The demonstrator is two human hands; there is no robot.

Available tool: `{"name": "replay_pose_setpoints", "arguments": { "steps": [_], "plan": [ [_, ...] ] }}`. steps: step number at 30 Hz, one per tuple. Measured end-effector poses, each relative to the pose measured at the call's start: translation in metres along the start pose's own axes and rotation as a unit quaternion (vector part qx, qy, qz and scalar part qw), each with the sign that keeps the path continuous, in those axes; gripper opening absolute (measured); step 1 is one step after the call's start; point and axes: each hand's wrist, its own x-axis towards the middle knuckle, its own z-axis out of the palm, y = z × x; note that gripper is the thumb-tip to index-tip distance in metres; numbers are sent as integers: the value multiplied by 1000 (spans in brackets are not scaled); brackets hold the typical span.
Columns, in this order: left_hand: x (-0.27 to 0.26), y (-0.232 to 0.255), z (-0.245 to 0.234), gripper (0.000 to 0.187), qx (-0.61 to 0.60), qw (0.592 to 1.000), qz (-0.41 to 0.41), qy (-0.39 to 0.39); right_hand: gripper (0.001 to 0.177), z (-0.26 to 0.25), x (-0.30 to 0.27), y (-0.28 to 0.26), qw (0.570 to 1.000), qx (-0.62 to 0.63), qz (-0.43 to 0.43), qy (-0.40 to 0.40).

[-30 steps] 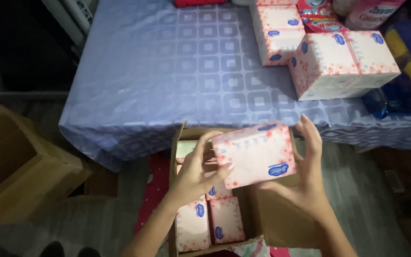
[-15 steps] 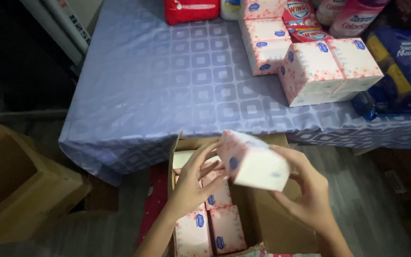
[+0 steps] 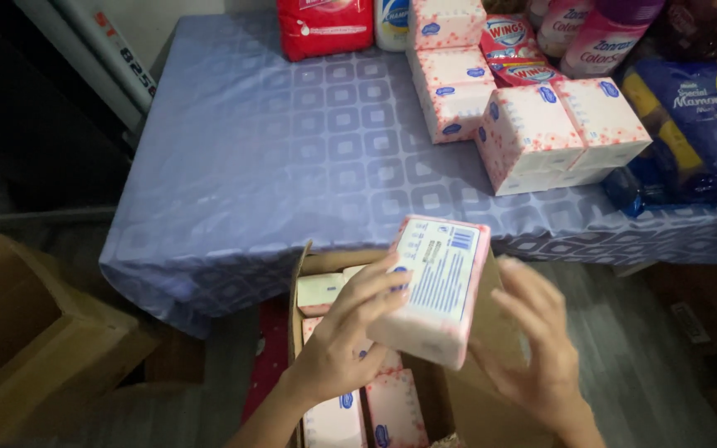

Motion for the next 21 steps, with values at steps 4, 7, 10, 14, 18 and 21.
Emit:
{"name": "replay_pose_setpoints", "arguments": {
  "steps": [4,7,10,14,18,21],
  "plan": [
    [-7,-7,-2,68,-23,999,43,10,88,-2,3,11,997,-64,49,11],
    [-6,1,-3,69,-108,994,23,21,91,2,-11,22,995,63,83,5],
    [-5,9,-3,68,-242,969,-49,27,105,6,-31,32,961,176,209,-33],
    [-11,2,-2,78,-276,937,-215,3,108,2,-21,21,906,317,275,-57],
    [-18,-16,4,81,-246,939,-238,-8,104,2,-11,22,870,327,364,-57],
    [-5,-4,5,78,-260,921,-288,24,87,10,-28,43,843,348,405,-68]
  ]
}}
